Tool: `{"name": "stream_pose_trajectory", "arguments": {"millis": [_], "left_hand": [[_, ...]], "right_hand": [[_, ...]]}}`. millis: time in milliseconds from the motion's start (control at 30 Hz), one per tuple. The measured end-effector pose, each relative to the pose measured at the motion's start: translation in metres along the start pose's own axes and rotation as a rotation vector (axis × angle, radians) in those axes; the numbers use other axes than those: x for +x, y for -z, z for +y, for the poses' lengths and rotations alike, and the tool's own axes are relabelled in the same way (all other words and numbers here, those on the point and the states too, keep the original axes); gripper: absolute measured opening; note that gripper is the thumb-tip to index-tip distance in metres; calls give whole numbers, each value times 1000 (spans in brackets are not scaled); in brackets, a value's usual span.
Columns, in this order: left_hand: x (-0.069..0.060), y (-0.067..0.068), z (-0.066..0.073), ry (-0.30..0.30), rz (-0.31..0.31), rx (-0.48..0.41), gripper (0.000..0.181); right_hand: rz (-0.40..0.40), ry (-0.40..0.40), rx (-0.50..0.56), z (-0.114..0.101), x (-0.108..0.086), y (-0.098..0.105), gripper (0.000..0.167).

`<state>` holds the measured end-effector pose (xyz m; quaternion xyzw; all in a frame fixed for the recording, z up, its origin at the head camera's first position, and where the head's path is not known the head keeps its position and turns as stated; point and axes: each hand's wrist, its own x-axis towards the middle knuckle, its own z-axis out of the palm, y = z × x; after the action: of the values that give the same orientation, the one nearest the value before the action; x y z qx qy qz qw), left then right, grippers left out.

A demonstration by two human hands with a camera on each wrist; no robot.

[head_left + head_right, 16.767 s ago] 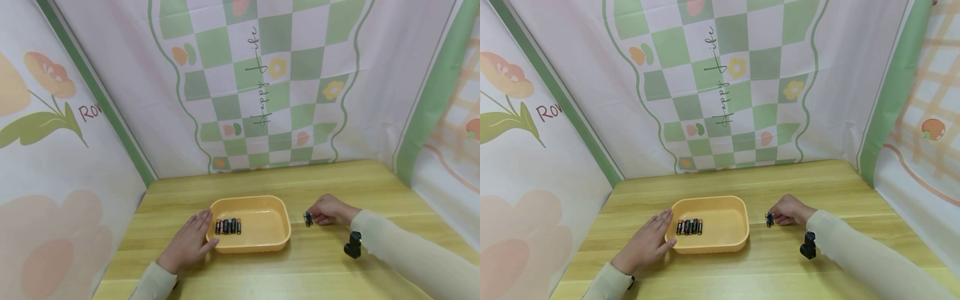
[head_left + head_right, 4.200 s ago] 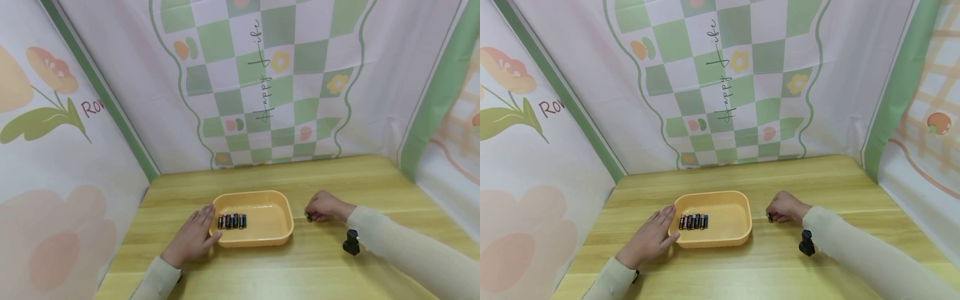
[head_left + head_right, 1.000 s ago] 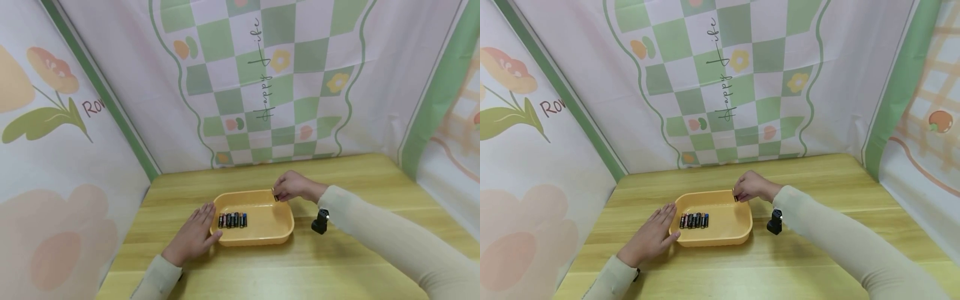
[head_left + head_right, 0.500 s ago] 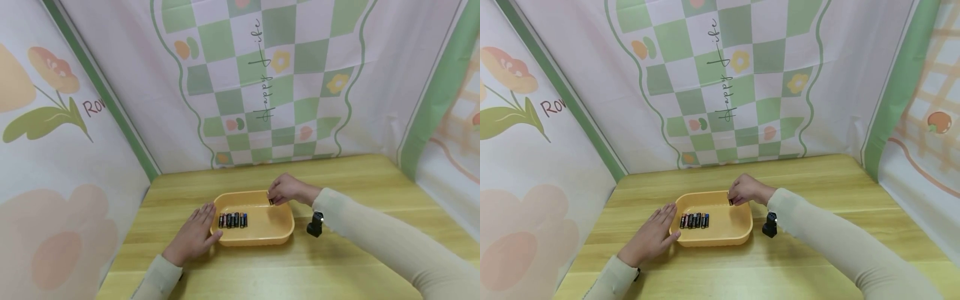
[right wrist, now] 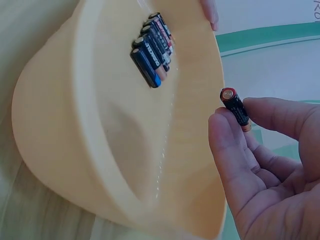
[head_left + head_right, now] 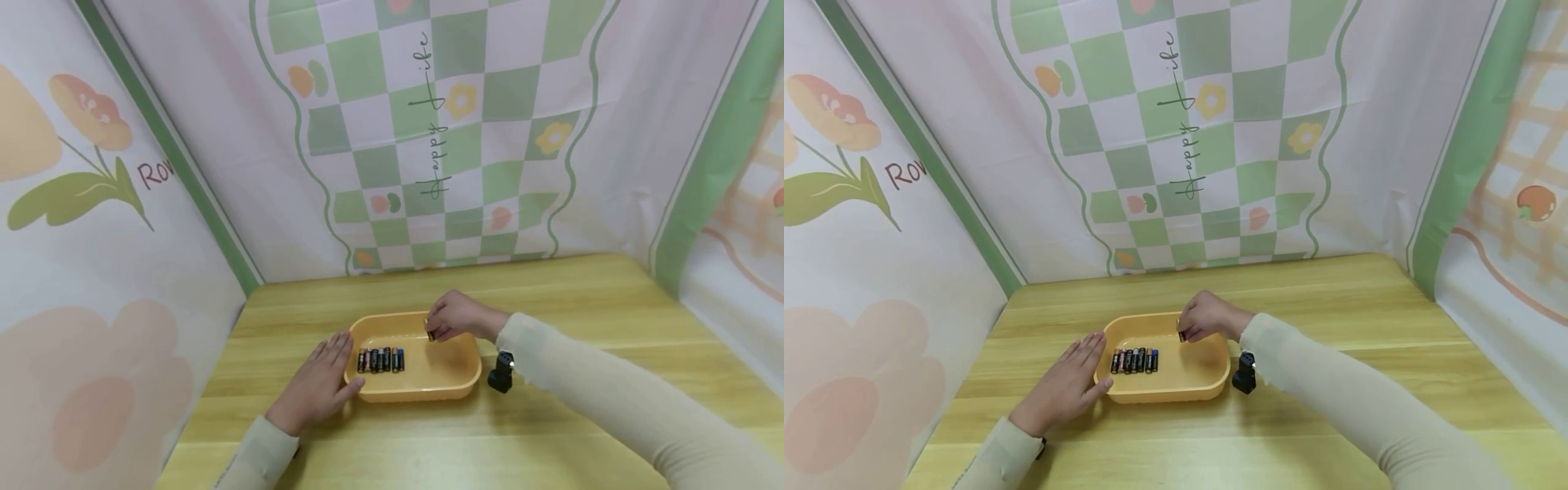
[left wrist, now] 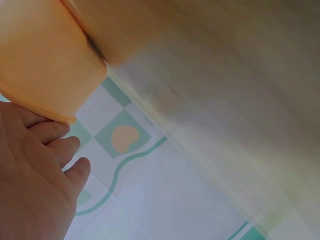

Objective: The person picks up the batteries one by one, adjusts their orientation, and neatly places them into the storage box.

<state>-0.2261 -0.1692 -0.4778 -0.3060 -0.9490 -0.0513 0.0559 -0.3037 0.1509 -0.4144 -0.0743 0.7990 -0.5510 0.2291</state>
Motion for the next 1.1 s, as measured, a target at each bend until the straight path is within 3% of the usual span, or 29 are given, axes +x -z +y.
{"name": "stream_pose_trajectory", "arguments": {"millis": [233,567,767,1100], "left_hand": [[0,1,1,-9,5,2,78],[1,1,1,0,-8,4,78],[1,3,1,10,-22,-4,78],[2,1,-1,-14,10,8,78]], "right_hand": [[-4,-4,-10,2,5,-10,23],[6,-15,-8,9,12,-20,14],[-3,-4,5,12,16,-24,21],[-6,-2,4,16,19,-30,17]]}}
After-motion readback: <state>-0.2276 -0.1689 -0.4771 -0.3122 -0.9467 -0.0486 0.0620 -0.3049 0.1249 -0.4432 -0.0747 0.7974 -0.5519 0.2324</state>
